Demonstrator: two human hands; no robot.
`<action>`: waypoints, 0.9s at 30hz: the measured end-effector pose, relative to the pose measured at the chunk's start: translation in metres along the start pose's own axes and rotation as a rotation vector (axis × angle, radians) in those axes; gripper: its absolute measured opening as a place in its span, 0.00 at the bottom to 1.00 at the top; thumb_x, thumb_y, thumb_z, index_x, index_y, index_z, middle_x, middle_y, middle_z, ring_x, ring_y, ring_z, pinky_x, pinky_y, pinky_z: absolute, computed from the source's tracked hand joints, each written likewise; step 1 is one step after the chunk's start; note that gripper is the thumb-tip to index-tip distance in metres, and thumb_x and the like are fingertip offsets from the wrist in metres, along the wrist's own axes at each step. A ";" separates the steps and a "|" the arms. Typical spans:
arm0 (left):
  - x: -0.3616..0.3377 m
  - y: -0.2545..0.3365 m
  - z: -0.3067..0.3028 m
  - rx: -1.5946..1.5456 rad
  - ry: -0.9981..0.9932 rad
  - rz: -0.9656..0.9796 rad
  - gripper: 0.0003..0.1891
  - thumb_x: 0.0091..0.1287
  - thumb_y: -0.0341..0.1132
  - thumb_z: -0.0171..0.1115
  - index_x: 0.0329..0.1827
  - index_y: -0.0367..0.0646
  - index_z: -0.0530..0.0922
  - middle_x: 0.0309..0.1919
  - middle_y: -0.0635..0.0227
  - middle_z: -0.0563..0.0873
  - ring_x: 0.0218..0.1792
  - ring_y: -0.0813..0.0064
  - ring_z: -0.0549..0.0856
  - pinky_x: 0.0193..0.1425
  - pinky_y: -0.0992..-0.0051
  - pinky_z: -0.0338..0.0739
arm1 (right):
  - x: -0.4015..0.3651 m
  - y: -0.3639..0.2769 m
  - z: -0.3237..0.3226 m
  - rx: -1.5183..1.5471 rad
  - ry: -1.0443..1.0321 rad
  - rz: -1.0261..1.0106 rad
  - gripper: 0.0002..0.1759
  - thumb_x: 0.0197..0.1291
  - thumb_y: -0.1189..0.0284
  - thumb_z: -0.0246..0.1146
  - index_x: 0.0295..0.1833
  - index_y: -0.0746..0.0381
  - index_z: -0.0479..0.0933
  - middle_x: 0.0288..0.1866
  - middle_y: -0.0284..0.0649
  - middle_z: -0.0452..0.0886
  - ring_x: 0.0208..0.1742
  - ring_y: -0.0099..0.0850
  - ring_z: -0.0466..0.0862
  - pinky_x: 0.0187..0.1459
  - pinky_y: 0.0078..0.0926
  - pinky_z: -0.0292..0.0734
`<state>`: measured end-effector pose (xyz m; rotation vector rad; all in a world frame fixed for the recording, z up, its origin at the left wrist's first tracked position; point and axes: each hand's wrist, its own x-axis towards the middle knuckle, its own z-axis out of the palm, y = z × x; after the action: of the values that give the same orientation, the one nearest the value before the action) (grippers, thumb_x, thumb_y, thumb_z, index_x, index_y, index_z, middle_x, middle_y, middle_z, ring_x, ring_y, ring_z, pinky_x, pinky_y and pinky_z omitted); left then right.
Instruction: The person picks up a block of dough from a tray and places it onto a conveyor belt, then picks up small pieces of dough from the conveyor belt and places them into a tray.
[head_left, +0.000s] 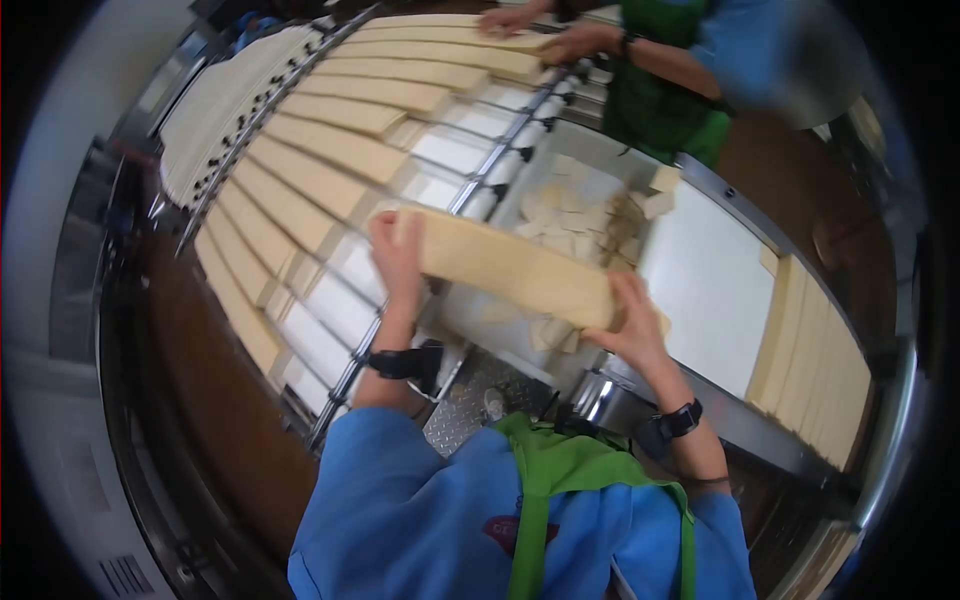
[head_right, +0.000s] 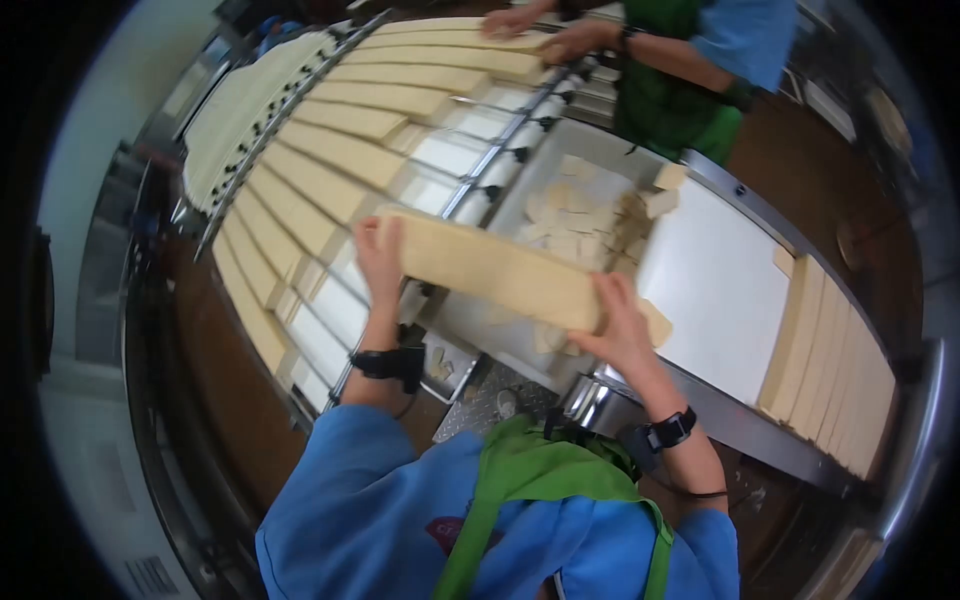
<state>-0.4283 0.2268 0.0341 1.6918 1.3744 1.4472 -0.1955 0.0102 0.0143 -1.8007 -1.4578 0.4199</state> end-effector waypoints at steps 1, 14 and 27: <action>0.020 -0.018 -0.043 0.063 0.020 0.012 0.09 0.61 0.36 0.59 0.35 0.39 0.73 0.26 0.72 0.75 0.28 0.82 0.72 0.34 0.80 0.69 | 0.006 -0.021 0.022 0.099 -0.086 -0.054 0.39 0.34 0.71 0.71 0.58 0.62 0.65 0.53 0.47 0.67 0.53 0.41 0.71 0.52 0.31 0.70; 0.088 -0.210 -0.277 0.780 -0.527 0.129 0.20 0.62 0.46 0.51 0.33 0.35 0.79 0.29 0.54 0.81 0.37 0.58 0.78 0.44 0.67 0.72 | -0.002 -0.208 0.202 1.049 -0.883 0.547 0.16 0.50 0.81 0.60 0.47 0.69 0.70 0.41 0.37 0.71 0.37 0.26 0.79 0.33 0.20 0.81; 0.098 -0.175 -0.317 1.121 -0.245 0.336 0.12 0.52 0.36 0.62 0.33 0.36 0.77 0.47 0.53 0.73 0.52 0.54 0.69 0.53 0.63 0.65 | 0.012 -0.214 0.283 0.709 -0.625 0.187 0.20 0.45 0.78 0.57 0.48 0.66 0.70 0.40 0.40 0.74 0.35 0.26 0.77 0.34 0.22 0.74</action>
<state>-0.7940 0.3087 0.0153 2.7504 1.9800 0.4941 -0.5282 0.1323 -0.0111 -1.2611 -1.2745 1.4912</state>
